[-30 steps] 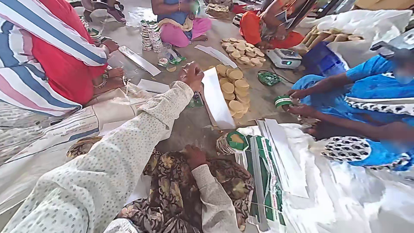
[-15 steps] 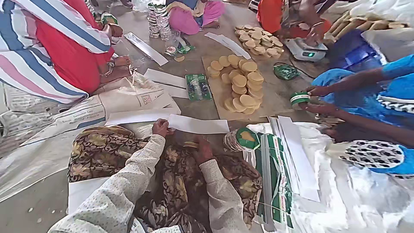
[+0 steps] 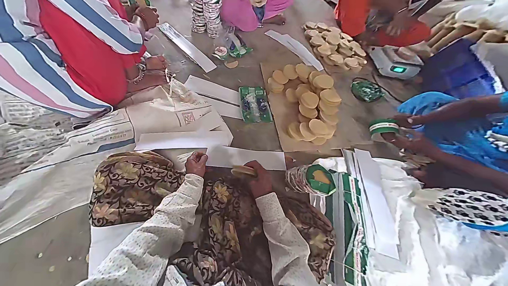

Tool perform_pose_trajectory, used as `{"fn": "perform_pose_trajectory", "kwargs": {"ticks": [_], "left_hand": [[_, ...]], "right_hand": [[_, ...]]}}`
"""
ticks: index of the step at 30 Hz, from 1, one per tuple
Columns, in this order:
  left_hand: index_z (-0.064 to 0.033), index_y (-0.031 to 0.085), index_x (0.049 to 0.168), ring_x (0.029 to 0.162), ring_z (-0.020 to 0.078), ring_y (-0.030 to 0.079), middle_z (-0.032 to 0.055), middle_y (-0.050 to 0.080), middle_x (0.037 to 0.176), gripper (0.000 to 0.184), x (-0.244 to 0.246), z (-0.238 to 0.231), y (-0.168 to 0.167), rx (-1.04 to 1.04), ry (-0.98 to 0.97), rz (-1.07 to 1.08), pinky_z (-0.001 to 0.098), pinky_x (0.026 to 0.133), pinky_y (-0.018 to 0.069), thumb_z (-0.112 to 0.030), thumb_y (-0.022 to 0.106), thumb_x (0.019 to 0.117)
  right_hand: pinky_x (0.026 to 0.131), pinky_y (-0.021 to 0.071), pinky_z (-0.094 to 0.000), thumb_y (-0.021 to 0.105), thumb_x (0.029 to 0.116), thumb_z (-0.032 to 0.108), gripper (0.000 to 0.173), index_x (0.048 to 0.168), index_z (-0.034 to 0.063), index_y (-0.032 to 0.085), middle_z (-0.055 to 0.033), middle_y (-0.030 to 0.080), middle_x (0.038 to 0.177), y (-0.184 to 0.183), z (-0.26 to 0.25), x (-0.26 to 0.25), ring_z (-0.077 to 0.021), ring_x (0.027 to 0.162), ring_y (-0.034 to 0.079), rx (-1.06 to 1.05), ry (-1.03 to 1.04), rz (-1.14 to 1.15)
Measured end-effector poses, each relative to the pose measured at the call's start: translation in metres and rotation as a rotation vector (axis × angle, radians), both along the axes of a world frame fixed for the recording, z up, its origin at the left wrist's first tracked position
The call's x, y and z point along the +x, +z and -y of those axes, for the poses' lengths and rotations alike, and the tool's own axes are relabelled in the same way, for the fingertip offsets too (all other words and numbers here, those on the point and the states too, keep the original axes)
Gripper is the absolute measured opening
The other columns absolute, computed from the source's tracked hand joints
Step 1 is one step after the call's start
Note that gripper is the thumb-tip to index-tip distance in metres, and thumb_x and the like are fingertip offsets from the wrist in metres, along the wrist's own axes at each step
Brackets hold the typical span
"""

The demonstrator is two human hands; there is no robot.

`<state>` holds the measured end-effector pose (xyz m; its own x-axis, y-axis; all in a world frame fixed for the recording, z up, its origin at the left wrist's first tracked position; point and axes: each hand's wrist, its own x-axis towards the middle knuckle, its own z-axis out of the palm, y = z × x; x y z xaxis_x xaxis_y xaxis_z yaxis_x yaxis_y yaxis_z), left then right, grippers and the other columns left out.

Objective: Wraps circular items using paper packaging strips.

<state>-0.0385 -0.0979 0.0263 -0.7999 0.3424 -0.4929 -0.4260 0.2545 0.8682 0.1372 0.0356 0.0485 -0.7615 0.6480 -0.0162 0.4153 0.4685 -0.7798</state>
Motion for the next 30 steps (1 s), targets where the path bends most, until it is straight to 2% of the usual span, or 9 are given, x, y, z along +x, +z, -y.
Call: {"fn": "perform_pose_trajectory", "kwargs": {"ticks": [3, 7, 10, 13, 17, 20, 24, 27, 30], "left_hand": [[0.0082, 0.060, 0.117, 0.078, 0.0245, 0.072, 0.0212, 0.068, 0.106, 0.021, -0.001, 0.000, -0.001, -0.001, 0.021, -0.004, 0.0415, 0.067, 0.0626, -0.007, 0.059, 0.1026], [0.0094, 0.061, 0.115, 0.076, 0.0220, 0.071, 0.0203, 0.068, 0.103, 0.020, -0.001, -0.002, 0.002, -0.009, 0.014, -0.018, 0.0392, 0.066, 0.0620, -0.006, 0.059, 0.1023], [0.0103, 0.060, 0.113, 0.078, 0.0230, 0.071, 0.0205, 0.068, 0.102, 0.018, 0.000, -0.005, 0.007, 0.008, 0.000, -0.043, 0.0400, 0.067, 0.0620, -0.004, 0.058, 0.1018], [0.0130, 0.062, 0.112, 0.088, 0.0208, 0.068, 0.0213, 0.069, 0.103, 0.021, 0.000, -0.011, 0.011, -0.012, -0.118, -0.192, 0.0381, 0.082, 0.0563, -0.004, 0.060, 0.0994], [0.0096, 0.068, 0.104, 0.085, 0.0164, 0.064, 0.0166, 0.069, 0.095, 0.020, 0.013, -0.031, 0.019, 0.002, -0.270, -0.416, 0.0345, 0.081, 0.0524, -0.008, 0.063, 0.0958], [0.0085, 0.069, 0.106, 0.092, 0.0215, 0.069, 0.0194, 0.071, 0.101, 0.021, 0.023, -0.048, 0.022, 0.020, -0.343, -0.467, 0.0381, 0.086, 0.0562, -0.010, 0.064, 0.0968], [0.0072, 0.071, 0.110, 0.098, 0.0300, 0.072, 0.0212, 0.074, 0.102, 0.037, 0.024, -0.061, 0.015, -0.016, -0.511, -0.603, 0.0482, 0.092, 0.0558, -0.026, 0.057, 0.1026], [0.0050, 0.075, 0.098, 0.095, 0.0275, 0.071, 0.0192, 0.073, 0.101, 0.026, 0.016, -0.066, -0.001, 0.059, -0.575, -0.782, 0.0436, 0.089, 0.0577, -0.019, 0.064, 0.0982], [0.0023, 0.078, 0.097, 0.102, 0.0266, 0.071, 0.0183, 0.074, 0.107, 0.017, 0.008, -0.067, -0.010, 0.179, -0.656, -0.891, 0.0412, 0.093, 0.0574, -0.009, 0.066, 0.0950]], "right_hand": [[0.091, 0.0557, -0.0478, 0.080, 0.0803, 0.005, 0.032, 0.109, -0.0034, 0.072, -0.0203, 0.073, 0.105, -0.003, -0.011, -0.032, -0.0311, 0.099, 0.071, -0.027, -0.013, -0.120], [0.103, 0.0483, -0.0527, 0.077, 0.0849, 0.004, 0.037, 0.120, -0.0030, 0.069, -0.0247, 0.069, 0.118, -0.017, -0.022, -0.060, -0.0390, 0.114, 0.065, -0.073, 0.059, 0.161], [0.103, 0.0484, -0.0524, 0.077, 0.0852, 0.005, 0.035, 0.118, -0.0026, 0.070, -0.0247, 0.070, 0.116, -0.020, -0.024, -0.062, -0.0395, 0.113, 0.065, -0.067, 0.054, 0.157], [0.102, 0.0489, -0.0541, 0.078, 0.0851, 0.006, 0.032, 0.115, -0.0032, 0.071, -0.0246, 0.071, 0.113, -0.024, -0.029, -0.056, -0.0399, 0.111, 0.066, -0.061, 0.036, 0.096], [0.101, 0.0499, -0.0534, 0.079, 0.0836, 0.006, 0.035, 0.116, -0.0040, 0.071, -0.0256, 0.071, 0.114, -0.028, -0.035, -0.052, -0.0390, 0.110, 0.067, -0.104, -0.038, 0.052], [0.099, 0.0508, -0.0505, 0.082, 0.0805, 0.006, 0.035, 0.112, -0.0052, 0.072, -0.0250, 0.071, 0.111, -0.033, -0.040, -0.047, -0.0365, 0.108, 0.068, -0.134, -0.092, -0.019], [0.097, 0.0520, -0.0484, 0.081, 0.0809, 0.004, 0.033, 0.111, -0.0061, 0.072, -0.0250, 0.071, 0.110, -0.038, -0.043, -0.043, -0.0347, 0.105, 0.068, -0.192, -0.127, -0.074], [0.097, 0.0527, -0.0468, 0.080, 0.0811, 0.003, 0.032, 0.111, -0.0056, 0.072, -0.0241, 0.071, 0.109, -0.041, -0.046, -0.043, -0.0329, 0.105, 0.068, -0.213, -0.128, -0.087], [0.098, 0.0525, -0.0472, 0.077, 0.0812, -0.001, 0.032, 0.112, -0.0076, 0.071, -0.0255, 0.071, 0.110, -0.041, -0.046, -0.043, -0.0346, 0.106, 0.069, -0.211, -0.135, -0.096]]}}
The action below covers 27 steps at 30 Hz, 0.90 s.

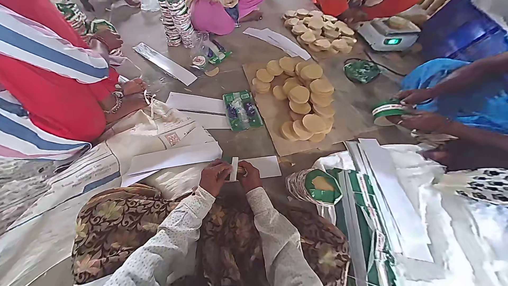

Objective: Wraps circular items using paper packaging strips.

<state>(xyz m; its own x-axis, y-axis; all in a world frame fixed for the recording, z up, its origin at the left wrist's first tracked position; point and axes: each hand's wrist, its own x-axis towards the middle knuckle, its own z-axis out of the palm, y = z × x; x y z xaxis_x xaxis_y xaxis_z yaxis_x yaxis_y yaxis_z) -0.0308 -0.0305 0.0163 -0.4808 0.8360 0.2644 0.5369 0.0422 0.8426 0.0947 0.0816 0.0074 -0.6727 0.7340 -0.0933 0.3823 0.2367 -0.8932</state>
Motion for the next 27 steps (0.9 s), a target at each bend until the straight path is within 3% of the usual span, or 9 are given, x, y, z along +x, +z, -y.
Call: {"fn": "perform_pose_trajectory", "kwargs": {"ticks": [3, 7, 12, 16, 19, 21, 24, 26, 27], "left_hand": [[0.0028, 0.078, 0.100, 0.105, 0.0267, 0.071, 0.0194, 0.073, 0.110, 0.017, -0.010, 0.000, -0.004, 0.033, -0.109, -0.039, 0.0384, 0.096, 0.0567, -0.005, 0.063, 0.0949], [0.0056, 0.073, 0.110, 0.094, 0.0228, 0.070, 0.0214, 0.071, 0.111, 0.021, -0.015, 0.003, 0.003, -0.090, -0.194, -0.001, 0.0328, 0.086, 0.0581, -0.004, 0.067, 0.0920], [0.0069, 0.071, 0.113, 0.085, 0.0276, 0.068, 0.0248, 0.069, 0.110, 0.025, -0.014, 0.001, 0.007, -0.242, -0.201, -0.035, 0.0379, 0.078, 0.0566, -0.003, 0.067, 0.0907], [0.0069, 0.072, 0.112, 0.095, 0.0338, 0.070, 0.0246, 0.071, 0.109, 0.024, -0.012, 0.003, 0.001, -0.244, -0.175, -0.083, 0.0457, 0.088, 0.0561, -0.002, 0.068, 0.0910], [0.0053, 0.074, 0.110, 0.101, 0.0421, 0.069, 0.0250, 0.072, 0.109, 0.021, -0.009, -0.002, -0.006, -0.191, -0.138, -0.210, 0.0562, 0.092, 0.0541, -0.001, 0.066, 0.0914], [0.0051, 0.074, 0.108, 0.102, 0.0450, 0.068, 0.0252, 0.072, 0.107, 0.020, -0.004, -0.005, -0.006, -0.146, -0.093, -0.249, 0.0588, 0.092, 0.0534, 0.000, 0.065, 0.0910], [0.0093, 0.073, 0.106, 0.095, 0.0382, 0.070, 0.0246, 0.072, 0.100, 0.024, 0.004, -0.013, -0.004, 0.015, 0.065, -0.154, 0.0524, 0.089, 0.0540, -0.007, 0.065, 0.0900], [0.0104, 0.070, 0.108, 0.087, 0.0226, 0.068, 0.0196, 0.071, 0.098, 0.028, 0.012, -0.019, 0.008, 0.100, 0.173, 0.014, 0.0372, 0.081, 0.0558, -0.010, 0.066, 0.0907], [0.0113, 0.068, 0.110, 0.086, 0.0157, 0.067, 0.0169, 0.071, 0.098, 0.028, 0.016, -0.020, 0.017, 0.153, 0.209, 0.117, 0.0309, 0.081, 0.0563, -0.009, 0.067, 0.0904]], "right_hand": [[0.098, 0.0528, -0.0482, 0.072, 0.0834, -0.004, 0.028, 0.112, -0.0083, 0.072, -0.0265, 0.071, 0.109, -0.002, -0.002, 0.001, -0.0359, 0.105, 0.069, 0.026, 0.002, 0.005], [0.095, 0.0521, -0.0504, 0.067, 0.0869, -0.003, 0.021, 0.107, -0.0094, 0.071, -0.0284, 0.070, 0.105, -0.001, -0.005, 0.001, -0.0387, 0.102, 0.068, 0.052, 0.031, 0.043], [0.101, 0.0501, -0.0473, 0.074, 0.0796, -0.007, 0.029, 0.109, -0.0072, 0.072, -0.0275, 0.067, 0.115, 0.007, -0.007, 0.002, -0.0367, 0.112, 0.065, -0.026, 0.078, 0.091], [0.102, 0.0488, -0.0497, 0.082, 0.0786, 0.002, 0.028, 0.105, -0.0062, 0.074, -0.0267, 0.069, 0.114, 0.004, -0.007, 0.003, -0.0385, 0.113, 0.064, 0.022, 0.089, 0.089], [0.110, 0.0438, -0.0479, 0.084, 0.0795, 0.009, 0.041, 0.116, -0.0038, 0.072, -0.0273, 0.065, 0.126, 0.005, -0.004, 0.003, -0.0403, 0.125, 0.057, 0.065, 0.036, 0.109], [0.113, 0.0425, -0.0479, 0.084, 0.0805, 0.015, 0.058, 0.131, -0.0041, 0.063, -0.0297, 0.054, 0.142, 0.007, 0.008, 0.013, -0.0428, 0.135, 0.049, 0.067, -0.108, 0.036], [0.086, 0.0562, -0.0413, 0.075, 0.0892, 0.013, 0.037, 0.118, -0.0083, 0.064, -0.0223, 0.066, 0.113, 0.017, 0.044, 0.034, -0.0286, 0.101, 0.066, -0.096, -0.452, -0.166], [0.069, 0.0547, -0.0305, 0.058, 0.1026, 0.015, 0.023, 0.107, -0.0075, 0.063, -0.0094, 0.064, 0.085, 0.026, 0.074, 0.038, -0.0136, 0.073, 0.063, -0.506, -0.595, -0.314], [0.067, 0.0574, -0.0304, 0.045, 0.1099, 0.022, 0.035, 0.111, -0.0092, 0.060, -0.0105, 0.066, 0.084, 0.033, 0.084, 0.038, -0.0145, 0.069, 0.065, -0.779, -0.626, -0.375]]}}
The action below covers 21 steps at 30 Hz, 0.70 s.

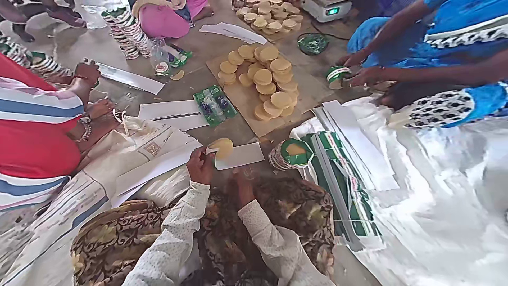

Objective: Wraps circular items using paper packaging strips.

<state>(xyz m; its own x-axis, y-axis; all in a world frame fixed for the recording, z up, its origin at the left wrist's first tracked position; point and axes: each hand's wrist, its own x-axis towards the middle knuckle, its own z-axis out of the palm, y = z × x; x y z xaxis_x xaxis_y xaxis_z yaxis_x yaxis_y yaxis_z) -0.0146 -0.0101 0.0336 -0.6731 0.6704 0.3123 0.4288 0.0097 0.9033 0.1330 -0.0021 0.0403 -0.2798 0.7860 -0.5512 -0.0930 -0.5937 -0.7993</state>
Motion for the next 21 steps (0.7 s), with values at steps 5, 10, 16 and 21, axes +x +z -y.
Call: {"fn": "perform_pose_trajectory", "kwargs": {"ticks": [5, 10, 16, 21], "left_hand": [[0.0044, 0.062, 0.107, 0.091, 0.0007, 0.066, -0.0046, 0.069, 0.095, 0.020, 0.007, 0.013, 0.038, 0.345, -0.065, 0.272, 0.0226, 0.085, 0.0570, 0.001, 0.063, 0.0875], [-0.0029, 0.066, 0.111, 0.096, -0.0003, 0.067, -0.0101, 0.072, 0.104, 0.023, -0.022, 0.055, 0.028, 0.323, -0.222, 0.129, 0.0240, 0.089, 0.0575, -0.011, 0.071, 0.0904], [0.0047, 0.074, 0.105, 0.097, 0.0358, 0.070, 0.0219, 0.073, 0.104, 0.024, -0.035, 0.061, -0.018, -0.133, -0.180, -0.409, 0.0521, 0.092, 0.0528, -0.011, 0.065, 0.0907], [0.0011, 0.076, 0.109, 0.109, 0.0478, 0.066, 0.0241, 0.073, 0.109, 0.021, -0.016, 0.033, -0.025, -0.349, -0.178, -0.505, 0.0617, 0.098, 0.0476, -0.009, 0.068, 0.0922]], "right_hand": [[0.087, 0.0579, -0.0394, 0.007, 0.0987, 0.076, 0.097, 0.148, -0.0035, 0.034, -0.0211, 0.067, 0.124, -0.001, -0.010, -0.012, -0.0276, 0.103, 0.070, -0.443, -0.061, -0.544], [0.075, 0.0565, -0.0334, 0.054, 0.0990, -0.003, 0.028, 0.126, 0.0032, 0.049, -0.0116, 0.060, 0.105, -0.008, -0.047, -0.035, -0.0182, 0.087, 0.062, -0.354, -0.517, -0.449], [0.097, 0.0505, -0.0431, 0.060, 0.1000, 0.001, 0.049, 0.145, -0.0022, 0.043, -0.0229, 0.055, 0.139, -0.026, -0.056, -0.034, -0.0279, 0.118, 0.059, -0.130, -0.482, -0.117], [0.112, 0.0417, -0.0450, 0.055, 0.1057, 0.010, 0.047, 0.145, -0.0117, 0.041, -0.0319, 0.054, 0.139, -0.030, -0.047, -0.032, -0.0344, 0.131, 0.054, 0.179, -0.233, 0.296]]}}
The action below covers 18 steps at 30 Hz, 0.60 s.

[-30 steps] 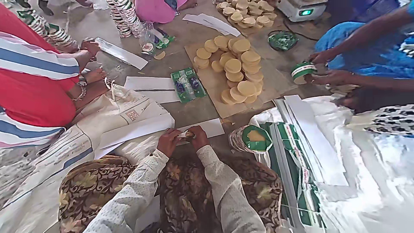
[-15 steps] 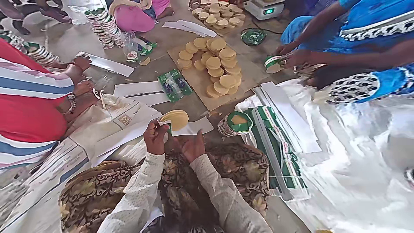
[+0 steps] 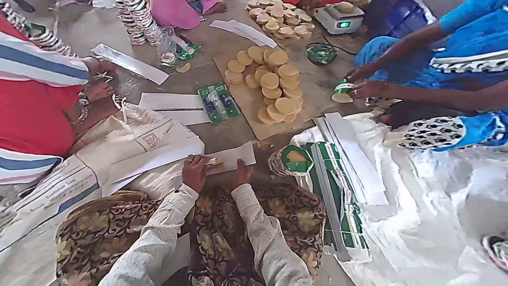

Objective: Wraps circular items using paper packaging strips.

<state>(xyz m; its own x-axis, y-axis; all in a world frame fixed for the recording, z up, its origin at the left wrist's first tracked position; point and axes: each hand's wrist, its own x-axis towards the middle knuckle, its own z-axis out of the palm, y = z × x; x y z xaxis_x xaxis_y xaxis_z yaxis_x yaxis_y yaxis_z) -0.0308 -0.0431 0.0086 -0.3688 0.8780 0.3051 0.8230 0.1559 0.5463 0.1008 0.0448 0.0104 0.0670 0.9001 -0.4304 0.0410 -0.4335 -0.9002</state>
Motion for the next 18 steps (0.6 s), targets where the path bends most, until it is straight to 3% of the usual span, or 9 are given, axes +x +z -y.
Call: {"fn": "perform_pose_trajectory", "kwargs": {"ticks": [3, 5, 7, 9, 12, 15, 16, 18], "left_hand": [[-0.0021, 0.077, 0.109, 0.116, 0.0482, 0.062, 0.0233, 0.072, 0.111, 0.020, 0.006, -0.012, 0.008, -0.038, -0.026, 0.011, 0.0648, 0.105, 0.0405, -0.010, 0.068, 0.0927], [-0.0029, 0.077, 0.108, 0.116, 0.0471, 0.063, 0.0216, 0.073, 0.108, 0.020, 0.011, -0.018, 0.008, -0.016, -0.025, 0.006, 0.0672, 0.106, 0.0378, -0.009, 0.070, 0.0909], [0.0010, 0.074, 0.112, 0.115, 0.0456, 0.064, 0.0210, 0.074, 0.109, 0.026, 0.015, -0.021, 0.005, 0.012, 0.008, 0.020, 0.0675, 0.108, 0.0357, -0.010, 0.073, 0.0881], [0.0078, 0.067, 0.125, 0.117, 0.0467, 0.063, 0.0222, 0.073, 0.115, 0.044, 0.020, -0.023, 0.004, 0.032, 0.051, 0.116, 0.0682, 0.111, 0.0309, -0.006, 0.075, 0.0840], [0.0119, 0.043, 0.148, 0.126, 0.0495, 0.055, 0.0261, 0.067, 0.129, 0.074, 0.025, -0.025, 0.003, 0.007, 0.076, 0.325, 0.0673, 0.116, 0.0236, 0.000, 0.074, 0.0814], [0.0144, 0.027, 0.154, 0.131, 0.0482, 0.053, 0.0336, 0.058, 0.136, 0.085, 0.028, -0.029, 0.001, -0.002, 0.123, 0.478, 0.0534, 0.115, 0.0376, 0.007, 0.069, 0.0803], [0.0150, 0.026, 0.154, 0.132, 0.0475, 0.052, 0.0360, 0.054, 0.139, 0.084, 0.028, -0.030, 0.001, 0.009, 0.139, 0.530, 0.0498, 0.114, 0.0407, 0.009, 0.067, 0.0802], [0.0169, 0.037, 0.147, 0.133, 0.0438, 0.052, 0.0367, 0.045, 0.148, 0.073, 0.028, -0.033, 0.001, 0.050, 0.159, 0.603, 0.0454, 0.112, 0.0438, 0.011, 0.066, 0.0805]], "right_hand": [[0.109, 0.0453, -0.0524, 0.047, 0.1033, 0.000, 0.046, 0.148, -0.0067, 0.047, -0.0272, 0.059, 0.141, 0.000, -0.001, 0.004, -0.0404, 0.129, 0.060, 0.354, 0.342, 0.336], [0.105, 0.0507, -0.0518, 0.051, 0.0944, -0.010, 0.056, 0.150, -0.0025, 0.048, -0.0235, 0.051, 0.152, 0.004, -0.001, 0.003, -0.0397, 0.131, 0.060, 0.592, 0.522, 0.478], [0.093, 0.0579, -0.0510, 0.057, 0.0879, -0.014, 0.065, 0.150, 0.0015, 0.050, -0.0243, 0.045, 0.156, 0.004, 0.000, 0.000, -0.0411, 0.125, 0.064, 0.728, 0.622, 0.590], [0.091, 0.0585, -0.0515, 0.058, 0.0852, -0.016, 0.071, 0.153, 0.0055, 0.048, -0.0268, 0.041, 0.158, 0.003, 0.001, -0.001, -0.0437, 0.127, 0.062, 0.781, 0.721, 0.672], [0.089, 0.0575, -0.0545, 0.055, 0.0845, -0.018, 0.076, 0.154, 0.0125, 0.048, -0.0269, 0.036, 0.161, 0.003, 0.003, -0.002, -0.0476, 0.131, 0.058, 0.769, 0.812, 0.724], [0.084, 0.0576, -0.0553, 0.054, 0.0816, -0.020, 0.086, 0.158, 0.0189, 0.043, -0.0256, 0.026, 0.166, 0.008, 0.003, -0.003, -0.0498, 0.129, 0.057, 0.689, 0.897, 0.792], [0.084, 0.0580, -0.0551, 0.054, 0.0809, -0.020, 0.088, 0.158, 0.0200, 0.042, -0.0256, 0.024, 0.166, 0.007, 0.003, -0.004, -0.0500, 0.131, 0.056, 0.683, 0.911, 0.811], [0.088, 0.0571, -0.0558, 0.055, 0.0810, -0.021, 0.090, 0.159, 0.0216, 0.041, -0.0259, 0.021, 0.168, 0.010, 0.002, -0.004, -0.0507, 0.138, 0.048, 0.663, 0.955, 0.840]]}}
